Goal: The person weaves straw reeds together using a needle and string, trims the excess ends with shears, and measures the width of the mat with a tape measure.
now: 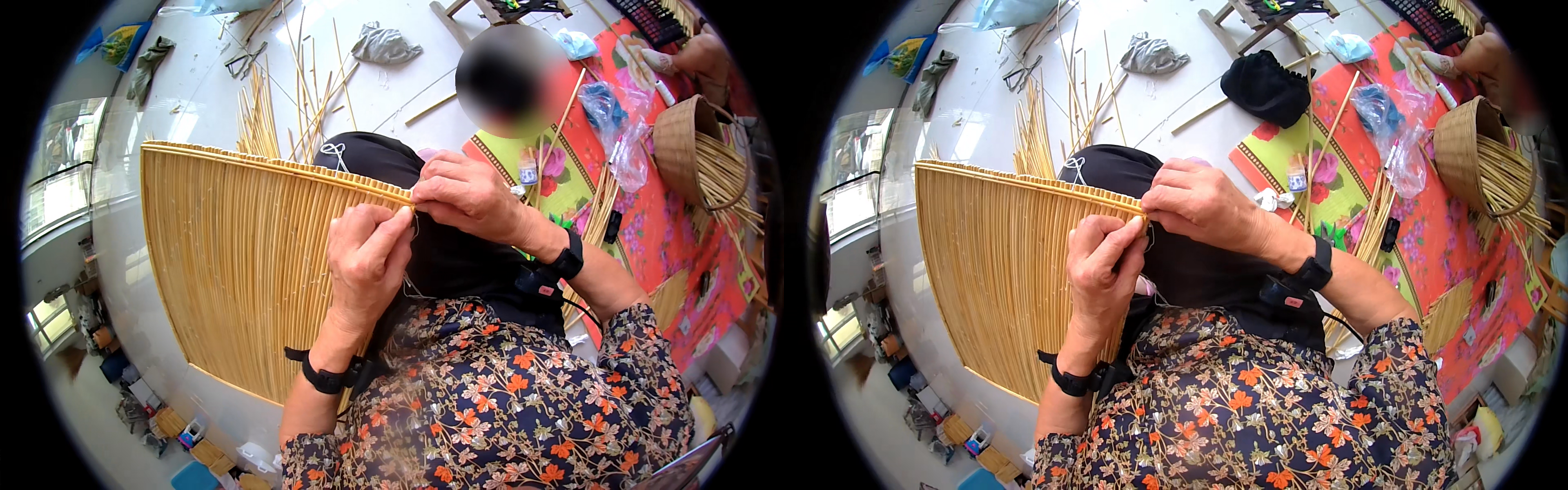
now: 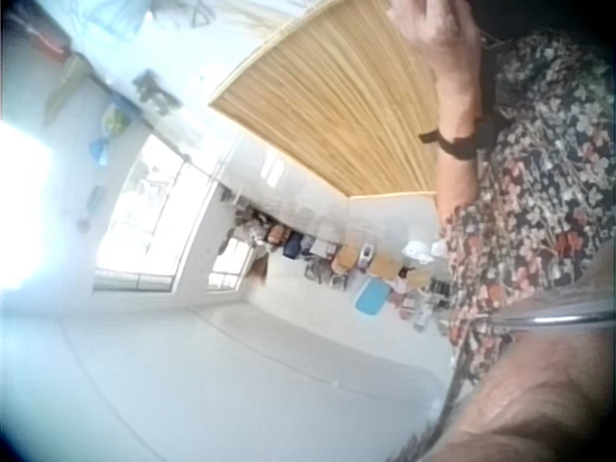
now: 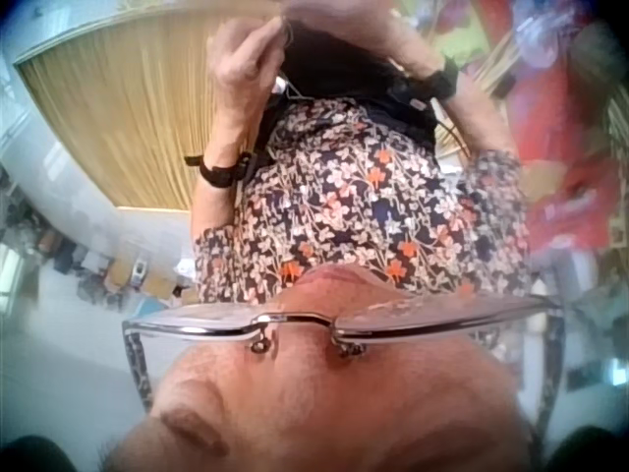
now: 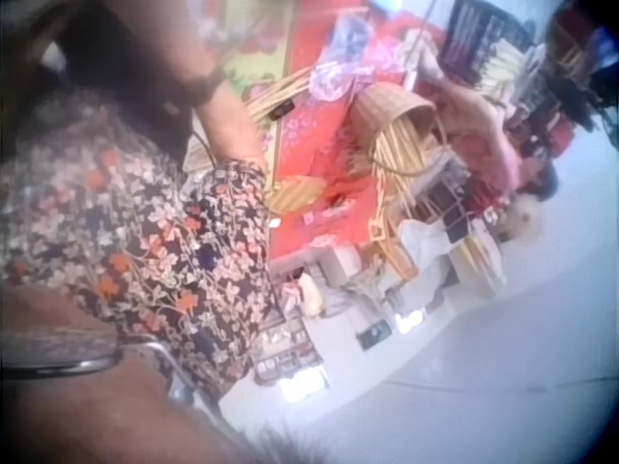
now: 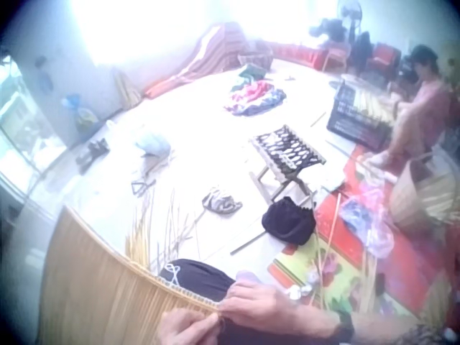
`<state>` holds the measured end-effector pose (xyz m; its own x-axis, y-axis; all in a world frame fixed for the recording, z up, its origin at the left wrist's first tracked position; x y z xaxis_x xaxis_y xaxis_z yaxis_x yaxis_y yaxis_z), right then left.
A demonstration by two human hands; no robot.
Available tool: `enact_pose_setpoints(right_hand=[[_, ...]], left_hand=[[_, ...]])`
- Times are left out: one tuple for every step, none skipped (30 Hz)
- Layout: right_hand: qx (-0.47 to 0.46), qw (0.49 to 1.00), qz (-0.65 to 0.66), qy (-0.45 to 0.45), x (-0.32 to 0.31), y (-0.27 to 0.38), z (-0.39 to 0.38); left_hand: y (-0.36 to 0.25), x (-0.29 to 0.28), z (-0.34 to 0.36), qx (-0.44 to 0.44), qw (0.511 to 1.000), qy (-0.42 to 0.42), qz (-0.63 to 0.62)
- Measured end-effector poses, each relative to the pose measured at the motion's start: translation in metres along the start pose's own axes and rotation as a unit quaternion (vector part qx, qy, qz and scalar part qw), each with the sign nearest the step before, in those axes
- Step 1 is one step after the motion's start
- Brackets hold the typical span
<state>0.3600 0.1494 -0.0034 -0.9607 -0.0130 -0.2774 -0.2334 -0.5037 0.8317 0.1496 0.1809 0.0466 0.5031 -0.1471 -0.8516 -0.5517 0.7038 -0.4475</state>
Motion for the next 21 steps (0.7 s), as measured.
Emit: enact_pose_setpoints(right_hand=[[0.010, 1.000, -0.006, 0.013, 0.000, 0.001, 0.000], [0.022, 1.000, 0.011, 0.006, -0.001, -0.001, -0.001], [0.035, 0.999, 0.029, -0.002, 0.000, -0.002, -0.003], [0.048, 0.998, 0.046, -0.009, 0.000, -0.003, -0.005], [0.079, 0.993, 0.083, -0.030, 0.001, -0.004, -0.010], [0.111, 0.985, 0.119, -0.051, 0.003, -0.005, -0.014], [0.143, 0.975, 0.155, -0.072, 0.004, -0.005, -0.017], [0.150, 0.973, 0.160, -0.075, 0.004, -0.004, -0.019], [0.158, 0.971, 0.165, -0.078, 0.005, -0.003, -0.020], [0.165, 0.968, 0.169, -0.081, 0.004, -0.003, -0.021], [0.150, 0.974, 0.157, -0.069, 0.003, -0.002, -0.020], [0.135, 0.979, 0.145, -0.057, 0.002, -0.003, -0.019], [0.120, 0.983, 0.132, -0.044, 0.001, -0.004, -0.017], [0.110, 0.986, 0.123, -0.032, -0.001, -0.003, -0.015], [0.101, 0.988, 0.115, -0.019, -0.003, -0.002, -0.012], [0.091, 0.990, 0.106, -0.006, -0.004, 0.000, -0.009], [0.138, 0.978, 0.157, -0.015, -0.004, 0.003, -0.007], [0.183, 0.961, 0.208, -0.024, -0.002, 0.007, -0.004], [0.228, 0.939, 0.257, -0.032, 0.001, 0.009, -0.002], [0.219, 0.942, 0.251, -0.033, 0.002, 0.008, 0.000], [0.210, 0.946, 0.245, -0.035, 0.003, 0.007, 0.002]], left_hand=[[0.002, 0.002, -0.002, -0.002, 1.000, 0.000, -0.003], [0.003, 0.002, -0.001, -0.001, 1.000, -0.002, -0.004], [0.003, 0.000, 0.001, 0.002, 1.000, 0.000, -0.003], [0.003, -0.002, 0.003, 0.006, 1.000, 0.002, -0.001], [0.002, -0.002, 0.002, 0.006, 1.000, 0.009, 0.000], [0.001, -0.003, 0.003, 0.006, 1.000, 0.008, -0.001], [-0.001, -0.003, 0.004, 0.006, 1.000, 0.007, -0.002], [-0.002, -0.004, 0.005, 0.006, 1.000, 0.005, -0.004], [-0.001, -0.003, 0.005, 0.007, 1.000, 0.008, -0.003], [0.000, -0.003, 0.005, 0.008, 1.000, 0.011, -0.003], [0.001, -0.004, 0.006, 0.010, 1.000, 0.012, -0.001], [0.001, -0.005, 0.007, 0.011, 1.000, 0.014, 0.000], [0.000, -0.007, 0.008, 0.012, 1.000, 0.015, 0.002], [0.001, -0.007, 0.009, 0.013, 1.000, 0.016, 0.001], [0.001, -0.007, 0.009, 0.012, 1.000, 0.017, 0.001], [0.001, -0.007, 0.008, 0.010, 1.000, 0.017, 0.000], [0.002, -0.008, 0.008, 0.009, 1.000, 0.017, 0.000], [0.003, -0.008, 0.008, 0.008, 1.000, 0.017, 0.001], [0.004, -0.008, 0.008, 0.008, 1.000, 0.017, 0.002], [0.005, -0.009, 0.008, 0.007, 1.000, 0.015, 0.004], [0.006, -0.009, 0.008, 0.013, 1.000, 0.010, 0.001]])
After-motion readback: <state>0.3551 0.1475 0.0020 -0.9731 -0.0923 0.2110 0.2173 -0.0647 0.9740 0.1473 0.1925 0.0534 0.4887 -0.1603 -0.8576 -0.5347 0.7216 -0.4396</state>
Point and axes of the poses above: each hand's wrist, its own z-axis towards the middle knuckle, its own x-axis out of the palm, y = z × x, the point moved 1 cm from there along z, towards the middle knuckle, and after that the axes turned 11 degrees about z, right-handed, at the moved point
